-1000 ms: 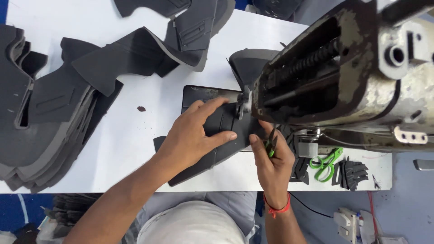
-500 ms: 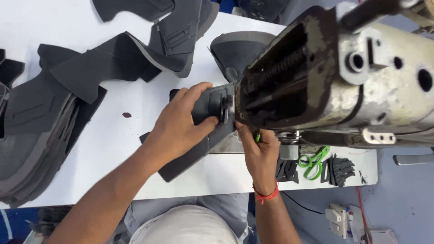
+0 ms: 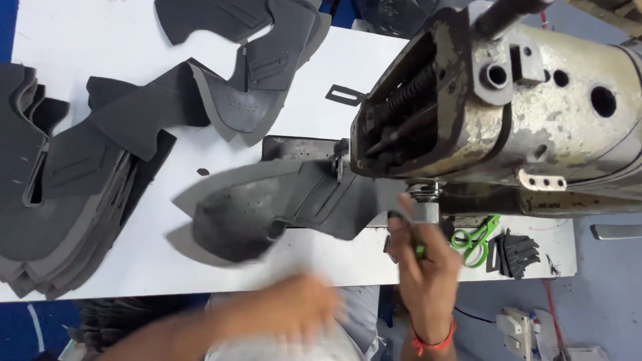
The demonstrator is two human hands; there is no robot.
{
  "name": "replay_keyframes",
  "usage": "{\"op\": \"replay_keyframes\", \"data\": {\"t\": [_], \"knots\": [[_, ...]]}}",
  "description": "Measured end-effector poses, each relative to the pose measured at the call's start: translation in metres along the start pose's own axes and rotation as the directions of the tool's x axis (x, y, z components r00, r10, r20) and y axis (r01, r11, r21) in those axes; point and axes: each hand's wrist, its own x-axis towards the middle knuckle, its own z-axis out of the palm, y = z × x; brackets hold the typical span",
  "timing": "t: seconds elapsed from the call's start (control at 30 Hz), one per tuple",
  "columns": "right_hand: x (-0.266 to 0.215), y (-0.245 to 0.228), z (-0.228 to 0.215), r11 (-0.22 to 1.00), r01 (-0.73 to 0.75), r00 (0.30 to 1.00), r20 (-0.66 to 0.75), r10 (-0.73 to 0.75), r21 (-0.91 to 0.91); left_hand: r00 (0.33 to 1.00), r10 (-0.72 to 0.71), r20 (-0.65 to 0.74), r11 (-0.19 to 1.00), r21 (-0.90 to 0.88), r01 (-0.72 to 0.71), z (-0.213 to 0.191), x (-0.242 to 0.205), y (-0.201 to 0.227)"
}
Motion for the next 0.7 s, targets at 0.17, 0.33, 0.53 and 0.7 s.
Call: {"op": "replay_keyframes", "data": {"t": [0.17,0.33,0.53,0.7], "knots": [[-0.005,-0.004,0.023,0.993,-0.088,0.952,0.299,0.060,0.082,0.769,0.007,0.639,0.901,0.329,-0.282,0.012,-0.040,0.056],[0.000,-0.011,0.041,0.903,-0.351,0.919,0.275,0.281,0.249,0.726,0.635,-0.264,0.579,0.785,-0.222,-0.083,-0.001,0.110],[0.016,0.014,0.033,0.967,-0.163,0.971,0.203,0.123,0.193,0.871,0.364,-0.330,0.853,0.494,-0.169,-0.051,0.005,0.098],[0.020,0.018,0.033,0.930,-0.307,0.945,0.181,0.273,0.203,0.833,0.406,-0.375,0.877,0.416,-0.240,-0.041,0.007,0.092]]}}
